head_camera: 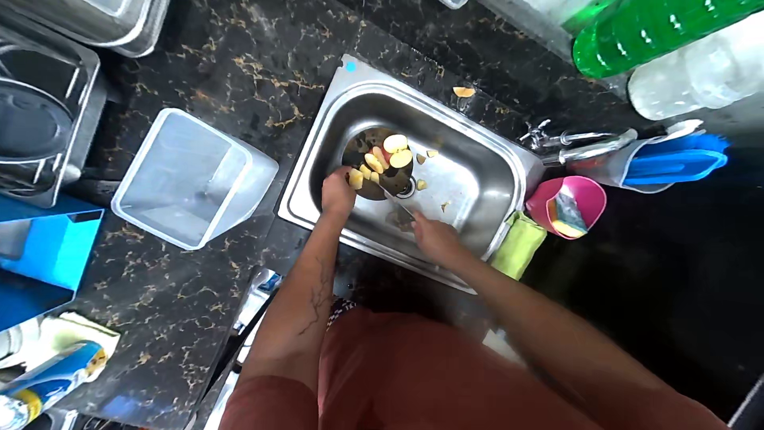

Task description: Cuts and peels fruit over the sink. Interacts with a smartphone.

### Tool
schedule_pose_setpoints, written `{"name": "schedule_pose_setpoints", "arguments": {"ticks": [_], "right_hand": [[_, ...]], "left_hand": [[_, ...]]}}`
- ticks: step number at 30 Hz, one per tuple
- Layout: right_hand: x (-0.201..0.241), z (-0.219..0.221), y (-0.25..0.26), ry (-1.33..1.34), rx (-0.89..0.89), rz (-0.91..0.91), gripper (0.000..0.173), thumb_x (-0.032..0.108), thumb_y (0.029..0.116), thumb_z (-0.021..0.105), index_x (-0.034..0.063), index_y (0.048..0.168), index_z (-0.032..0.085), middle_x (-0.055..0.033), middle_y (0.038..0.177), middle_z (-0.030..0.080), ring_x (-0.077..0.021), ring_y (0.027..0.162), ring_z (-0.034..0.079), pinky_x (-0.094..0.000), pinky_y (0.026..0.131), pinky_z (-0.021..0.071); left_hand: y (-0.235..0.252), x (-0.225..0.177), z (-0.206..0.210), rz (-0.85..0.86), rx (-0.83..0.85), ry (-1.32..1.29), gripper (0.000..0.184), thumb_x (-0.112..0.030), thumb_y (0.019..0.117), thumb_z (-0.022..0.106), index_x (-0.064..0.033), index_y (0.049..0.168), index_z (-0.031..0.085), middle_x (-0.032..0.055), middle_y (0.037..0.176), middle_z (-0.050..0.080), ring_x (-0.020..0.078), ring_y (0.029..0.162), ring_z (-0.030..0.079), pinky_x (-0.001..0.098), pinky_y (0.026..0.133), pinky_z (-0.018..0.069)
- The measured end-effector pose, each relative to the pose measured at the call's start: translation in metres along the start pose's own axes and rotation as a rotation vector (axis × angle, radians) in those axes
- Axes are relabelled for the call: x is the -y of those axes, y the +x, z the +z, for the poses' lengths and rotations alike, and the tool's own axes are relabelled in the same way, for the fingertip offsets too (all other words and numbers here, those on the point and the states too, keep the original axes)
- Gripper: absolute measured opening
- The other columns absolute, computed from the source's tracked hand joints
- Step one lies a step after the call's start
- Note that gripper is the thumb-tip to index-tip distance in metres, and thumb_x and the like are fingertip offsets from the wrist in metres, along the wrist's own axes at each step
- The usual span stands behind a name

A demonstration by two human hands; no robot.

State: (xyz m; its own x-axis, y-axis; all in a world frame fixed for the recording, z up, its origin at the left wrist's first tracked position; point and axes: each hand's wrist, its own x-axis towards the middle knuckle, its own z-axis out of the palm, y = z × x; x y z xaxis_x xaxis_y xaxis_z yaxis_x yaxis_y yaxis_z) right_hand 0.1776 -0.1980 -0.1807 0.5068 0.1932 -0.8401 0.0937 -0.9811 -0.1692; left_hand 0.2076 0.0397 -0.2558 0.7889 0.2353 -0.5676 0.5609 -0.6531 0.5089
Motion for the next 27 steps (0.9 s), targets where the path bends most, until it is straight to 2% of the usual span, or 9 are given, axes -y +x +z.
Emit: {"name": "schedule_pose_setpoints", "arguments": {"ticks": [5,9,14,19,21,24,27], "right_hand": [[0.013,-0.005,0.0,-0.052,-0.066,-0.054,0.039,0.035,0.1119,0.032,0.0155,0.14,0.051,-0.0172,0.098,0.073,-0.0389,0.097,0.072,-0.0572,0.081,0.0564],[0.023,-0.006,0.017,-0.076,-0.083,-0.074,0.036,0.035,0.1114,0.034,0.0157,0.136,0.052,-0.0167,0.096,0.073,-0.039,0.093,0.073,-0.0575,0.077,0.0571],[0.023,-0.007,0.03,-0.102,-0.072,-0.088,0.037,0.035,0.1114,0.034,0.0172,0.138,0.051,-0.0152,0.093,0.073,-0.0384,0.09,0.073,-0.057,0.074,0.0575],[0.018,0.004,0.048,-0.065,-0.096,-0.14,0.033,0.032,0.1114,0.036,0.0147,0.134,0.052,-0.0164,0.095,0.072,-0.0398,0.088,0.073,-0.0584,0.071,0.0579],[0.02,0.0,0.048,-0.064,-0.075,-0.128,0.034,0.031,0.1114,0.037,0.016,0.138,0.051,-0.0169,0.098,0.073,-0.0398,0.09,0.073,-0.0586,0.073,0.058],[0.029,-0.009,0.046,-0.083,-0.047,-0.101,0.031,0.023,0.1078,0.045,0.0158,0.137,0.052,-0.0168,0.099,0.073,-0.0396,0.09,0.073,-0.0587,0.072,0.0579],[0.019,0.0,0.051,-0.087,-0.07,-0.115,0.032,0.021,0.1069,0.047,0.0157,0.138,0.052,-0.0162,0.099,0.073,-0.0399,0.088,0.073,-0.0588,0.07,0.0578]], "left_hand": [[0.018,0.006,-0.012,0.162,0.1,0.201,0.045,-0.002,0.0842,0.073,-0.017,0.126,0.072,0.0167,0.132,0.064,0.0373,0.12,0.063,0.0596,0.098,0.0529],[0.028,0.006,-0.019,0.232,0.157,0.344,0.042,-0.011,0.0842,0.079,-0.0224,0.124,0.074,0.0159,0.136,0.06,0.0366,0.118,0.063,0.0587,0.094,0.0558],[0.037,0.007,-0.019,0.244,0.185,0.398,0.041,-0.01,0.0834,0.079,-0.0252,0.122,0.075,0.0156,0.137,0.057,0.0348,0.116,0.063,0.0551,0.093,0.0571],[0.036,0.003,-0.021,0.19,0.163,0.417,0.044,-0.011,0.0813,0.082,-0.0247,0.122,0.075,0.0188,0.147,0.045,0.0369,0.121,0.059,0.054,0.093,0.0578],[0.036,0.002,-0.022,0.203,0.171,0.414,0.044,-0.01,0.0811,0.082,-0.025,0.123,0.075,0.0199,0.145,0.045,0.0369,0.12,0.06,0.0533,0.094,0.0574],[0.036,0.003,-0.021,0.225,0.171,0.409,0.047,-0.011,0.0804,0.082,-0.0284,0.124,0.075,0.0188,0.141,0.049,0.0367,0.12,0.059,0.0543,0.095,0.056],[0.034,-0.001,-0.021,0.19,0.174,0.423,0.046,-0.013,0.0817,0.082,-0.0305,0.124,0.074,0.019,0.144,0.047,0.0373,0.121,0.059,0.0548,0.095,0.0564]]}}
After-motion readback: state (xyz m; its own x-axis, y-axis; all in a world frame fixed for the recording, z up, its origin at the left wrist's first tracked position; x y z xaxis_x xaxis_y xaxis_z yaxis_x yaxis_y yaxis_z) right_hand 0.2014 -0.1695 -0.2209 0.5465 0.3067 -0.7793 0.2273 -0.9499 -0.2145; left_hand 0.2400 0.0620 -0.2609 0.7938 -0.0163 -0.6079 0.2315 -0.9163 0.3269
